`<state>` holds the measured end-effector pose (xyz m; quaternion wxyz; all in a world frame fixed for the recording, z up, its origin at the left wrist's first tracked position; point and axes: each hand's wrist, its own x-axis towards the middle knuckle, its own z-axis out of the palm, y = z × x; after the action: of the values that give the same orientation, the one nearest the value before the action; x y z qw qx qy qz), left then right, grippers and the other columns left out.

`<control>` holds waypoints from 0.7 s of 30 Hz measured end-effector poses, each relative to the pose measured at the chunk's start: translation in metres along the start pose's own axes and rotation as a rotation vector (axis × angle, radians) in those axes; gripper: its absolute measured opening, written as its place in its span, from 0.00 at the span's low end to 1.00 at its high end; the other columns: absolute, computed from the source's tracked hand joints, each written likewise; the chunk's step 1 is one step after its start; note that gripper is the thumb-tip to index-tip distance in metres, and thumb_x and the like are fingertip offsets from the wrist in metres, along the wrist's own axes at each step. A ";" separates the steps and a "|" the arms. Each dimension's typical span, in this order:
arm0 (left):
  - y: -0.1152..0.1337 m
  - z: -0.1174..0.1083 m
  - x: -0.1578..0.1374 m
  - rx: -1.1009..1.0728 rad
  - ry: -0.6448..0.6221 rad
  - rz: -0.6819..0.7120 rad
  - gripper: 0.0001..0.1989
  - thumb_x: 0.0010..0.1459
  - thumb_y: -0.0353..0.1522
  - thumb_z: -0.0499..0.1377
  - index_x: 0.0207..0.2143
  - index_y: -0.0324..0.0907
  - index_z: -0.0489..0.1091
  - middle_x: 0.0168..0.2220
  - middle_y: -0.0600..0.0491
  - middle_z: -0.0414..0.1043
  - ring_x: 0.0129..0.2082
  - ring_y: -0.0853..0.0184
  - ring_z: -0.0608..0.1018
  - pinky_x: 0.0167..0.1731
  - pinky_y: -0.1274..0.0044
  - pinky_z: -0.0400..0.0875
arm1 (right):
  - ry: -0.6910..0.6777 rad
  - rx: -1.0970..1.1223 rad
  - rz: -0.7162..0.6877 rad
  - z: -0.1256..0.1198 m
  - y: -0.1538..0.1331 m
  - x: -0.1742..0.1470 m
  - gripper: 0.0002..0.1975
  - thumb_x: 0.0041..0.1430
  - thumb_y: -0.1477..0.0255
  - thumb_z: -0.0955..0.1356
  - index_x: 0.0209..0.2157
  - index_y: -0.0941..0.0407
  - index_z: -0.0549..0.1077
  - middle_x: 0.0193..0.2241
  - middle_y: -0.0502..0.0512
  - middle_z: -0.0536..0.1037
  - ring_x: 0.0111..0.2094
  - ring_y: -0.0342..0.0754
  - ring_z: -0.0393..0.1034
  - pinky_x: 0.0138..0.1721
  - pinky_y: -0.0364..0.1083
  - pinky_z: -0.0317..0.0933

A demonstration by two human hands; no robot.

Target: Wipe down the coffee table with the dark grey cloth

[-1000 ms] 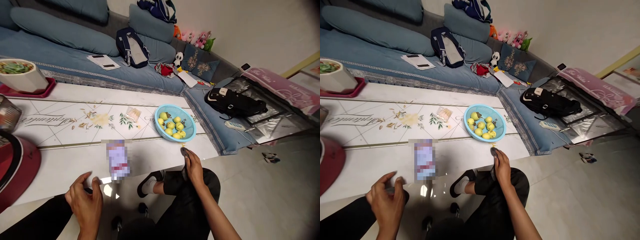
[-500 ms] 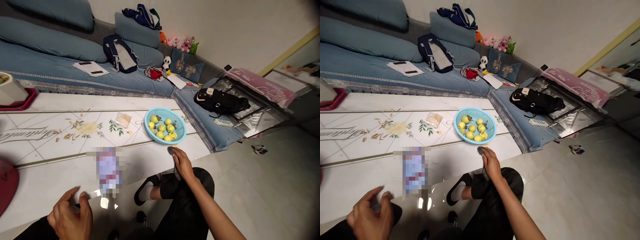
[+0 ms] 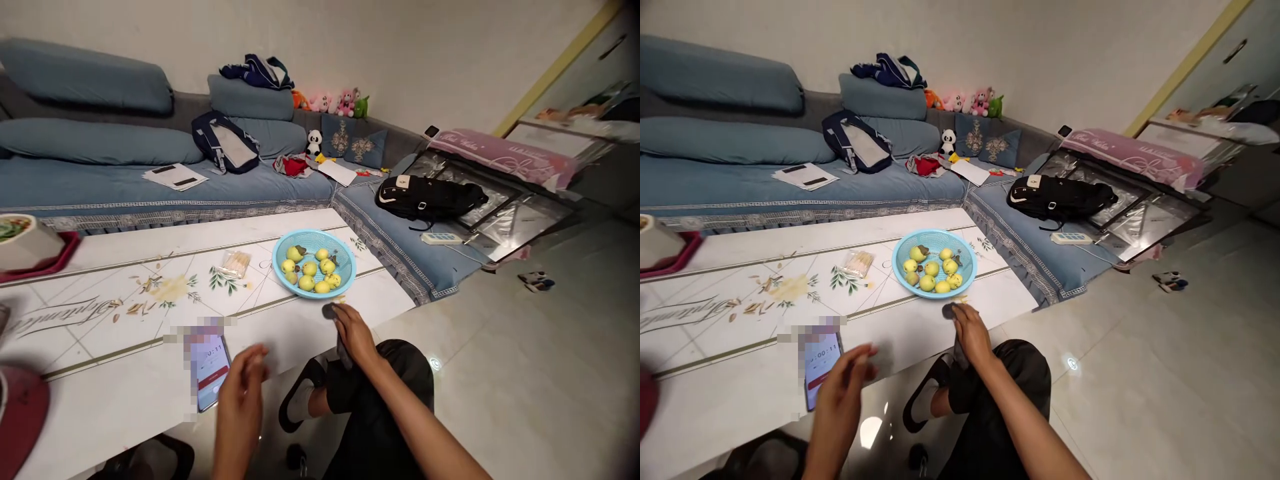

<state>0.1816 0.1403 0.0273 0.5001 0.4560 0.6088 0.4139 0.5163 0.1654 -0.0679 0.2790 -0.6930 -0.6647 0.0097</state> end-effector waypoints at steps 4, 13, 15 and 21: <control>0.036 0.079 0.051 -0.393 -0.284 -0.260 0.40 0.63 0.52 0.68 0.67 0.38 0.65 0.62 0.33 0.73 0.41 0.56 0.87 0.44 0.66 0.84 | 0.059 -0.036 0.122 0.003 0.006 0.047 0.20 0.72 0.73 0.61 0.52 0.58 0.82 0.53 0.69 0.81 0.57 0.64 0.75 0.62 0.65 0.69; 0.052 0.164 0.122 -0.621 -0.232 -0.410 0.26 0.69 0.32 0.65 0.64 0.34 0.65 0.58 0.34 0.76 0.44 0.60 0.86 0.43 0.71 0.86 | -0.054 0.081 -0.129 0.003 0.034 0.002 0.23 0.74 0.67 0.63 0.65 0.51 0.76 0.63 0.61 0.77 0.65 0.61 0.70 0.67 0.64 0.67; 0.054 0.170 0.133 -0.614 -0.211 -0.411 0.24 0.68 0.30 0.65 0.63 0.34 0.67 0.55 0.36 0.78 0.44 0.59 0.85 0.43 0.69 0.86 | -0.007 0.052 -0.012 -0.004 0.054 0.029 0.23 0.73 0.67 0.62 0.63 0.53 0.77 0.61 0.63 0.79 0.63 0.62 0.72 0.66 0.64 0.67; 0.081 0.191 0.197 -0.618 -0.125 -0.403 0.23 0.66 0.29 0.66 0.62 0.40 0.67 0.55 0.41 0.77 0.45 0.59 0.85 0.39 0.67 0.88 | 0.039 0.042 0.024 0.028 0.003 0.054 0.24 0.71 0.74 0.61 0.63 0.58 0.77 0.61 0.67 0.78 0.64 0.61 0.71 0.66 0.62 0.67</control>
<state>0.3648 0.3596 0.0296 0.7216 0.1791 0.5011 0.4428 0.5144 0.2259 -0.0731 0.3065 -0.6950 -0.6503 0.0135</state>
